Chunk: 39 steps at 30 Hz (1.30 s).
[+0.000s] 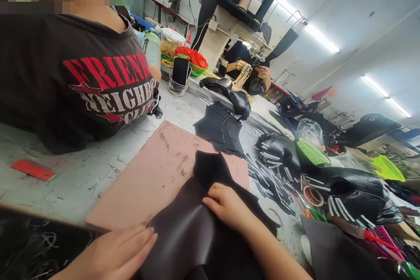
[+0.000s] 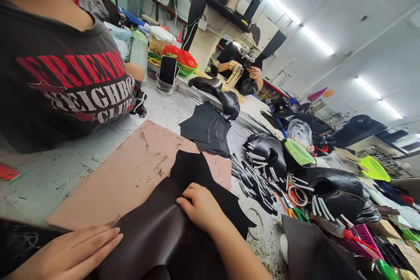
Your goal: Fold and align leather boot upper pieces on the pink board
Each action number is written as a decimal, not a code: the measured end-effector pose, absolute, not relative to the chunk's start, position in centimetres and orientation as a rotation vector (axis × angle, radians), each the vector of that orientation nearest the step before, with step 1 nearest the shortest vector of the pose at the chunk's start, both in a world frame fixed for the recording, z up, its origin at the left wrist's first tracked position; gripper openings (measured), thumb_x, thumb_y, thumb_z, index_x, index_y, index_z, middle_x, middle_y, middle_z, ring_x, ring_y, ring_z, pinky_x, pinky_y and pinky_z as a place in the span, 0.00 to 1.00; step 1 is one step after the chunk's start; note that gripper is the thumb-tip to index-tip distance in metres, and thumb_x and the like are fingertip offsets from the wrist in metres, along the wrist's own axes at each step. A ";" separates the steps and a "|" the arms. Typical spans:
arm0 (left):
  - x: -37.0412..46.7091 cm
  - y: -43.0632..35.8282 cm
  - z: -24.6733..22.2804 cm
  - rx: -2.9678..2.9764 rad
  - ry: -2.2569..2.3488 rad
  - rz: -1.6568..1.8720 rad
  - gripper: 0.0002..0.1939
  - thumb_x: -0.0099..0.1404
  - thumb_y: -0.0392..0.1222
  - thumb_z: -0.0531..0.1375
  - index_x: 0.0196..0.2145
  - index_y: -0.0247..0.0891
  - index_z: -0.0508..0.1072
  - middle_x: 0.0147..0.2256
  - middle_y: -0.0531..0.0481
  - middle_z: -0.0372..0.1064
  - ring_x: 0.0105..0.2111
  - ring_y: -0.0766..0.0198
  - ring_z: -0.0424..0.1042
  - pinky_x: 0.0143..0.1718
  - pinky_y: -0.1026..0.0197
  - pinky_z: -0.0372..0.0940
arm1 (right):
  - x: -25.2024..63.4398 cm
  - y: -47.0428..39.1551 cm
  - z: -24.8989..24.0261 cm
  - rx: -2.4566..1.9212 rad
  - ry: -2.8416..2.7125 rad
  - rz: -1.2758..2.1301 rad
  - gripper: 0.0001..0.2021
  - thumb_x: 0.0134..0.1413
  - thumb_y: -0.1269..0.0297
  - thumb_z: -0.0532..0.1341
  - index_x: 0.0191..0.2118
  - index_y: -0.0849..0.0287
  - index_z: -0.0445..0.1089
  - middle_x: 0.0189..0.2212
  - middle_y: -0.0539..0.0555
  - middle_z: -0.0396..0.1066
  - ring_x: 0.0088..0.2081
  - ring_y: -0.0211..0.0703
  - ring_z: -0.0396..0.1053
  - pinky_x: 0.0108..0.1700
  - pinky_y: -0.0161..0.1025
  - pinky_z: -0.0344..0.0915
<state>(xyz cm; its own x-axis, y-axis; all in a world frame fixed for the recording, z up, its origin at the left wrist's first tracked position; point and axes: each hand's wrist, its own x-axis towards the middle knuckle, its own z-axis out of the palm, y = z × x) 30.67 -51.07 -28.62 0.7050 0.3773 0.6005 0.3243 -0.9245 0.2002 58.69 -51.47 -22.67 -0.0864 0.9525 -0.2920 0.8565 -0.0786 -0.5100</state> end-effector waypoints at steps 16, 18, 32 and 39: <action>30.3 -50.3 -27.7 2.963 0.473 0.855 0.26 0.60 0.24 0.46 0.54 0.36 0.64 0.43 0.49 0.73 0.44 0.64 0.70 0.47 0.67 0.64 | 58.5 -51.4 -23.0 -2.058 -2.091 0.781 0.14 0.55 0.67 0.57 0.19 0.60 0.60 0.26 0.49 0.61 0.28 0.35 0.62 0.31 0.33 0.57; 30.5 -50.4 -27.8 2.935 0.502 0.848 0.24 0.61 0.24 0.46 0.51 0.37 0.67 0.43 0.49 0.73 0.44 0.64 0.69 0.47 0.67 0.64 | 58.5 -51.4 -22.9 -2.048 -2.103 0.787 0.14 0.55 0.67 0.57 0.20 0.60 0.61 0.26 0.49 0.61 0.28 0.35 0.62 0.31 0.34 0.58; 30.8 -51.1 -29.1 2.836 0.510 0.772 0.22 0.64 0.26 0.46 0.54 0.35 0.63 0.42 0.45 0.72 0.45 0.59 0.67 0.46 0.60 0.65 | 59.0 -51.6 -23.1 -2.018 -2.170 0.764 0.15 0.56 0.66 0.55 0.19 0.59 0.60 0.25 0.49 0.60 0.27 0.35 0.61 0.30 0.34 0.58; 30.1 -52.0 -27.8 2.872 0.614 0.616 0.23 0.61 0.37 0.50 0.54 0.38 0.65 0.50 0.49 0.69 0.48 0.55 0.66 0.51 0.53 0.56 | 59.0 -51.5 -22.9 -2.029 -2.195 0.774 0.14 0.57 0.66 0.55 0.20 0.59 0.60 0.26 0.49 0.60 0.27 0.35 0.61 0.31 0.34 0.58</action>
